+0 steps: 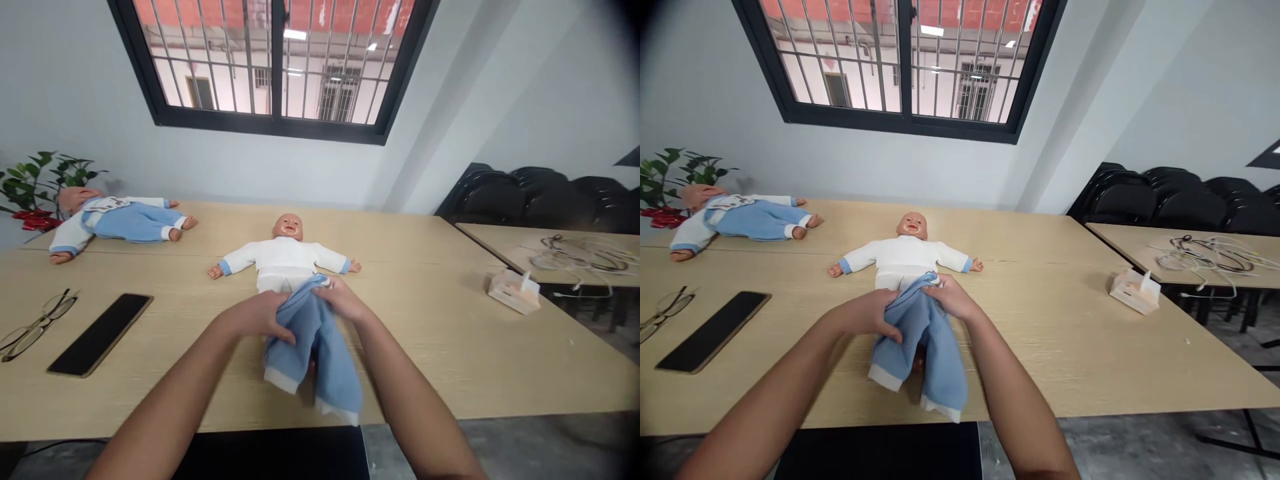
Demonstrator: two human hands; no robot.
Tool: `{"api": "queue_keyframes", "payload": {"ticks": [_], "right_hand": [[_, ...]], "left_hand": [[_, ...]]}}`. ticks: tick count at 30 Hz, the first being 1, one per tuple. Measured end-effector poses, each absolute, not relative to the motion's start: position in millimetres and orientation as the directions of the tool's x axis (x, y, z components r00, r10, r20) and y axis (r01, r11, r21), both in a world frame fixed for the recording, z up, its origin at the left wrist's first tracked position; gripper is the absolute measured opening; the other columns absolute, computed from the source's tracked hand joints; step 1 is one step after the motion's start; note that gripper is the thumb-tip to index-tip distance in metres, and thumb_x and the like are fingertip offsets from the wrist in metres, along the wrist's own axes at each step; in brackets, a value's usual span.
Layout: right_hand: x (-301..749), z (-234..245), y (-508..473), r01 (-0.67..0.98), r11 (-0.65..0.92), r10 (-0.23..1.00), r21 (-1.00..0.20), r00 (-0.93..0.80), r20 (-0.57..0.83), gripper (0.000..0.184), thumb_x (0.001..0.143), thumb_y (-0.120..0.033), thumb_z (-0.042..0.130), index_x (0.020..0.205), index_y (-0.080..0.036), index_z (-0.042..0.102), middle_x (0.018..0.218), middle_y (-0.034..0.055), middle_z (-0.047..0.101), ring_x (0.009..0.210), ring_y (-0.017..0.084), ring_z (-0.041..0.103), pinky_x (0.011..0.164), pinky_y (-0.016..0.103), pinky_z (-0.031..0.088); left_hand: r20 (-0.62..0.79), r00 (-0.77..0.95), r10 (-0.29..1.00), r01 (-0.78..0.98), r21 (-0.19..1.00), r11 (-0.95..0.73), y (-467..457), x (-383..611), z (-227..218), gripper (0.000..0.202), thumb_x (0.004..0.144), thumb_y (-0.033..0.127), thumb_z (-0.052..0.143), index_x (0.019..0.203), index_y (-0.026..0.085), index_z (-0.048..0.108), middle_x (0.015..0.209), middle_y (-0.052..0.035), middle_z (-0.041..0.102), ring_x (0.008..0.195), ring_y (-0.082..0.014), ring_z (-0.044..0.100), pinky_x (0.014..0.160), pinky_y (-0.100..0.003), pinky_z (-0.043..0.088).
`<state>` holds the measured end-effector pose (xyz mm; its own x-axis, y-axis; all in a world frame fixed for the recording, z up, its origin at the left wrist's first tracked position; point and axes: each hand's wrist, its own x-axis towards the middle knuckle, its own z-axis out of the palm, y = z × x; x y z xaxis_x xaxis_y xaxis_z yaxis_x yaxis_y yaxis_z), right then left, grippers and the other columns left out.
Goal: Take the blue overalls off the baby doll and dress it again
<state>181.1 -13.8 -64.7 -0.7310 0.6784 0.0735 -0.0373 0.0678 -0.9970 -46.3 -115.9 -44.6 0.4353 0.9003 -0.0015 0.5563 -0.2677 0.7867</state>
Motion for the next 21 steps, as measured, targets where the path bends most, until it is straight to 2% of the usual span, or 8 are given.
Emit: {"api": "queue_keyframes", "payload": {"ticks": [2, 5, 8, 10, 13, 16, 18, 21], "right_hand": [[181, -63, -19, -0.064, 0.003, 0.653, -0.998, -0.756, 0.050, 0.050, 0.078, -0.058, 0.080, 0.104, -0.016, 0.072, 0.102, 0.0074, 0.075, 0.094, 0.022, 0.068, 0.091, 0.036, 0.052], [180, -52, -31, 0.001, 0.057, 0.521, -0.998, -0.853, 0.029, 0.063, 0.076, -0.056, 0.083, 0.125, -0.019, 0.067, 0.121, 0.0084, 0.072, 0.108, 0.023, 0.067, 0.097, 0.036, 0.050], [179, -43, -34, 0.148, 0.225, 0.379, -0.963, -0.924, -0.053, 0.051, 0.081, -0.049, 0.081, 0.122, -0.019, 0.070, 0.120, 0.0075, 0.074, 0.107, 0.024, 0.067, 0.097, 0.038, 0.051], [181, -43, -29, 0.153, 0.261, 0.389, -0.953, -0.920, -0.041, 0.040, 0.086, -0.048, 0.075, 0.113, -0.018, 0.074, 0.114, 0.0069, 0.075, 0.104, 0.024, 0.068, 0.099, 0.040, 0.050], [186, -51, -19, 0.042, 0.123, 0.507, -0.992, -0.861, 0.026, 0.040, 0.083, -0.048, 0.079, 0.106, -0.016, 0.075, 0.110, 0.0068, 0.076, 0.104, 0.024, 0.068, 0.103, 0.041, 0.049], [187, -60, -20, -0.060, -0.087, 0.532, -0.994, -0.847, 0.005, 0.045, 0.075, -0.046, 0.086, 0.107, -0.016, 0.075, 0.110, 0.0076, 0.077, 0.102, 0.024, 0.070, 0.103, 0.042, 0.049], [186, -62, -27, -0.070, -0.190, 0.476, -0.979, -0.879, -0.030, 0.051, 0.072, -0.046, 0.089, 0.111, -0.017, 0.074, 0.111, 0.0085, 0.076, 0.101, 0.023, 0.071, 0.102, 0.041, 0.050], [183, -57, -37, 0.016, -0.201, 0.353, -0.979, -0.932, -0.088, 0.057, 0.069, -0.048, 0.090, 0.113, -0.016, 0.073, 0.108, 0.0076, 0.076, 0.095, 0.021, 0.070, 0.095, 0.037, 0.053]], "left_hand": [[-0.003, 0.455, 0.890, 0.525, 0.808, -0.266, -113, -48, -46, 0.042, 0.083, 0.052, 0.073, 0.112, 0.022, 0.071, 0.105, -0.0043, 0.075, 0.096, -0.0263, 0.066, 0.086, -0.035, 0.051], [0.129, 0.331, 0.935, 0.438, 0.857, -0.273, -109, -52, -49, 0.036, 0.094, 0.049, 0.059, 0.113, 0.020, 0.069, 0.112, -0.0064, 0.073, 0.104, -0.0256, 0.065, 0.094, -0.036, 0.050], [0.168, 0.208, 0.964, 0.370, 0.899, -0.236, -108, -52, -53, 0.039, 0.095, 0.053, 0.057, 0.110, 0.018, 0.067, 0.109, -0.0070, 0.072, 0.103, -0.0255, 0.064, 0.094, -0.037, 0.050], [0.139, 0.226, 0.964, 0.307, 0.929, -0.206, -108, -51, -55, 0.044, 0.095, 0.056, 0.057, 0.115, 0.018, 0.066, 0.115, -0.0080, 0.071, 0.109, -0.0266, 0.063, 0.096, -0.037, 0.050], [0.077, 0.357, 0.931, 0.270, 0.946, -0.181, -110, -49, -56, 0.058, 0.084, 0.058, 0.072, 0.126, 0.019, 0.063, 0.125, -0.0082, 0.069, 0.118, -0.0297, 0.061, 0.101, -0.039, 0.049], [-0.086, 0.472, 0.877, 0.366, 0.925, -0.106, -112, -48, -54, 0.068, 0.065, 0.054, 0.089, 0.120, 0.019, 0.068, 0.112, -0.0057, 0.073, 0.107, -0.0306, 0.067, 0.093, -0.039, 0.053], [-0.153, 0.484, 0.862, 0.399, 0.915, -0.061, -114, -47, -52, 0.056, 0.071, 0.055, 0.085, 0.112, 0.020, 0.072, 0.104, -0.0047, 0.075, 0.099, -0.0290, 0.069, 0.089, -0.039, 0.055], [-0.043, 0.449, 0.892, 0.244, 0.967, -0.076, -117, -48, -52, 0.047, 0.085, 0.058, 0.072, 0.115, 0.021, 0.073, 0.113, -0.0068, 0.075, 0.108, -0.0285, 0.068, 0.098, -0.041, 0.052]]}}
